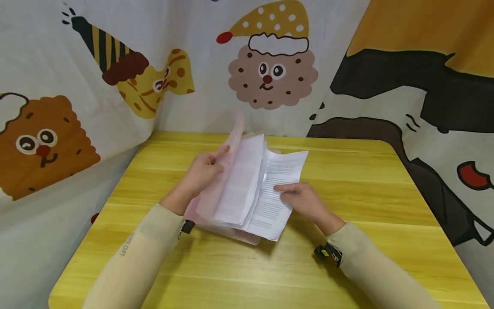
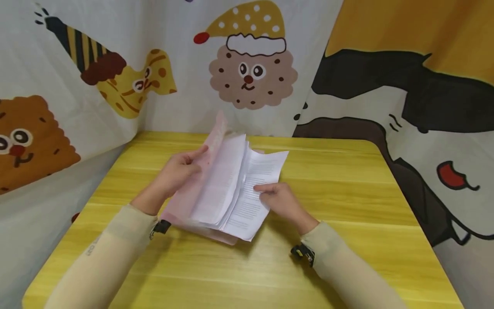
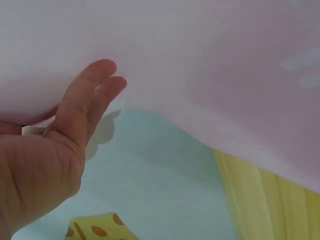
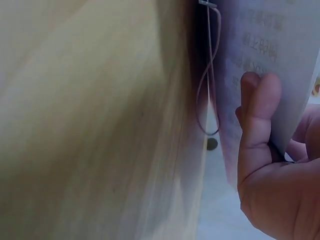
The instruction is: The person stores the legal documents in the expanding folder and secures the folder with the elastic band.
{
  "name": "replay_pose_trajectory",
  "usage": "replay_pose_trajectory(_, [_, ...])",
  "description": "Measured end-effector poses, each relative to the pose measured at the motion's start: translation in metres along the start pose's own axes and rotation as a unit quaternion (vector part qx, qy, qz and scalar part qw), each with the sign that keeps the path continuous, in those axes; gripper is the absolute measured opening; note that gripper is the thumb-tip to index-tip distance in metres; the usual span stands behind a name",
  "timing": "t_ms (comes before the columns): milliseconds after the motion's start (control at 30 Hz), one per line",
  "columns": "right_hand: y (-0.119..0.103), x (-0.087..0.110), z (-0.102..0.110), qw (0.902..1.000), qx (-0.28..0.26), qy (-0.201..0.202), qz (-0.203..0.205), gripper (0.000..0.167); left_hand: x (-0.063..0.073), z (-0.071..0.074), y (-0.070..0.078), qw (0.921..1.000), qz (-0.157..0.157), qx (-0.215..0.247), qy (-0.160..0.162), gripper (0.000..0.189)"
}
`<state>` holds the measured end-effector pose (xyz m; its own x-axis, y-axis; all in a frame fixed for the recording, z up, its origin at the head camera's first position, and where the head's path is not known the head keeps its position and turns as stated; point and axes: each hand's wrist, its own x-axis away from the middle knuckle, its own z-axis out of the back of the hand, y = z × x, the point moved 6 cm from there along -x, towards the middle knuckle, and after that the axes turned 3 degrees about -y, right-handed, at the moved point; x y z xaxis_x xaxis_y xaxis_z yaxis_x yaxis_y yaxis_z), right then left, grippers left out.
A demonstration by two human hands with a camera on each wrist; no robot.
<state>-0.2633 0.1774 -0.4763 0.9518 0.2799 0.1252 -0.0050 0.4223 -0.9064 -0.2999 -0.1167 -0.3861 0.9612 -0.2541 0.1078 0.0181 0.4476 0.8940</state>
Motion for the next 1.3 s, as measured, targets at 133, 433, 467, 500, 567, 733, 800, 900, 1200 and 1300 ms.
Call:
replay_pose_trajectory(133, [0.006,0.002,0.012,0.9997,0.024,0.001,0.004,0.031,0.000,0.005,-0.002,0.9998,0.009,-0.015,0.009,0.062])
replay_pose_trajectory(433, [0.008,0.009,0.034,0.9973,0.063,-0.037,-0.007,0.028,0.001,0.015,-0.004,0.9996,0.017,-0.012,0.018,0.062])
replay_pose_trajectory(467, [0.007,0.008,0.031,0.9973,0.059,-0.042,-0.010,0.028,0.001,0.014,-0.003,0.9997,0.015,-0.012,0.016,0.062])
replay_pose_trajectory(500, [0.005,0.007,0.027,0.9974,0.056,-0.045,-0.011,0.028,0.001,0.013,-0.003,0.9997,0.014,-0.014,0.016,0.062])
replay_pose_trajectory(567, [0.004,0.003,0.021,0.9978,0.046,-0.047,-0.012,0.028,0.000,0.009,-0.002,0.9998,0.007,-0.015,0.013,0.063])
replay_pose_trajectory(733, [0.000,-0.003,0.018,0.9994,0.026,0.014,-0.017,0.030,0.002,0.001,0.000,0.9996,0.000,-0.030,0.000,0.063])
replay_pose_trajectory(800, [0.000,-0.002,0.022,0.9983,0.017,0.047,-0.030,0.030,0.003,0.000,0.001,0.9993,-0.002,-0.038,-0.002,0.062])
replay_pose_trajectory(900, [0.001,0.002,0.026,0.9966,0.016,0.066,-0.048,0.030,0.003,0.000,0.004,0.9991,-0.002,-0.043,-0.003,0.062])
replay_pose_trajectory(1200, [0.001,0.000,0.004,0.9988,0.000,0.037,-0.030,0.030,0.000,-0.008,0.008,0.9981,-0.012,-0.061,0.000,0.063])
replay_pose_trajectory(1300, [0.002,-0.005,-0.001,0.9981,-0.015,0.047,-0.037,0.032,0.001,-0.013,0.008,0.9974,-0.017,-0.070,-0.004,0.063])
